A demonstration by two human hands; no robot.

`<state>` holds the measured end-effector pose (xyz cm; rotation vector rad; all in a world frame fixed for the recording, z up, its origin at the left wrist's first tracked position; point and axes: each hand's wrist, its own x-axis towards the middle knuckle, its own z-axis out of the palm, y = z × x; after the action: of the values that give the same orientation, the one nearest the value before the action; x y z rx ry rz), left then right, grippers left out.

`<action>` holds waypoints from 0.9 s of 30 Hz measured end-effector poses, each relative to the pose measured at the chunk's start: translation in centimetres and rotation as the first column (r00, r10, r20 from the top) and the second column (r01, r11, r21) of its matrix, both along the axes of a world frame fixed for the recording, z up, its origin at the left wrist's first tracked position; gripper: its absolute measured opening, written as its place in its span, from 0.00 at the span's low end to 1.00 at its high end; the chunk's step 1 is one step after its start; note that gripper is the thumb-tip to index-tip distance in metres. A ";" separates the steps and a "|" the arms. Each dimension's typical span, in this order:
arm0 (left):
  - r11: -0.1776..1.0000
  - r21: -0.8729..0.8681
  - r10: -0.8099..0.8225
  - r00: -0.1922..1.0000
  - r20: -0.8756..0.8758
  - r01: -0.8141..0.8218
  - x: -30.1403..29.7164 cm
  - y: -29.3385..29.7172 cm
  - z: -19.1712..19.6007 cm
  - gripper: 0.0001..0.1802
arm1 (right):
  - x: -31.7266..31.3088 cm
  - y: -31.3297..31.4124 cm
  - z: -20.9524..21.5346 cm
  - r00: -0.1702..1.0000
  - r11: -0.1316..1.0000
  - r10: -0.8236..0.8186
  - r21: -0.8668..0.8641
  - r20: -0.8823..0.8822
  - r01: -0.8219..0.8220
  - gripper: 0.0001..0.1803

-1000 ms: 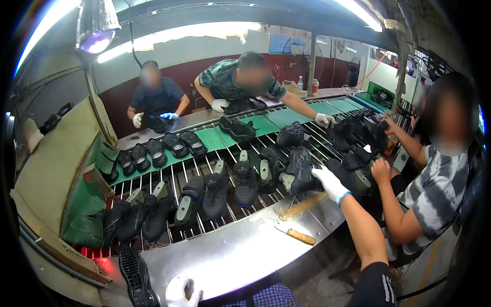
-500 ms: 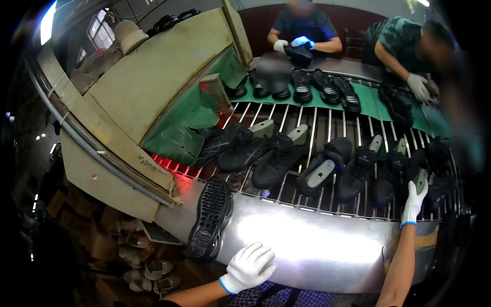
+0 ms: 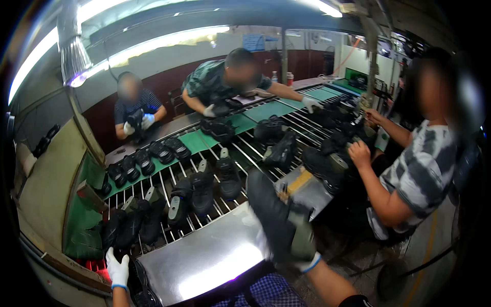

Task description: The person cleans and finishes several black shoes by hand on a conveyor belt, rubbing the surfaces with a small tool and wiping the sides.

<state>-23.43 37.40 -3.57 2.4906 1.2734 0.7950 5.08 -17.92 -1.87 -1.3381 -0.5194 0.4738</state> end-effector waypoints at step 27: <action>0.251 -0.404 -0.566 0.472 0.675 0.879 5.6 -30.9 -0.2 0.24 | -15.5 -2.5 -11.1 0.592 0.956 0.279 0.160 -0.756 -0.246 0.47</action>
<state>-17.78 6.51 -3.73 1.7278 0.0291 0.3539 -10.41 -20.40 -12.99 -0.8830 0.0150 1.2184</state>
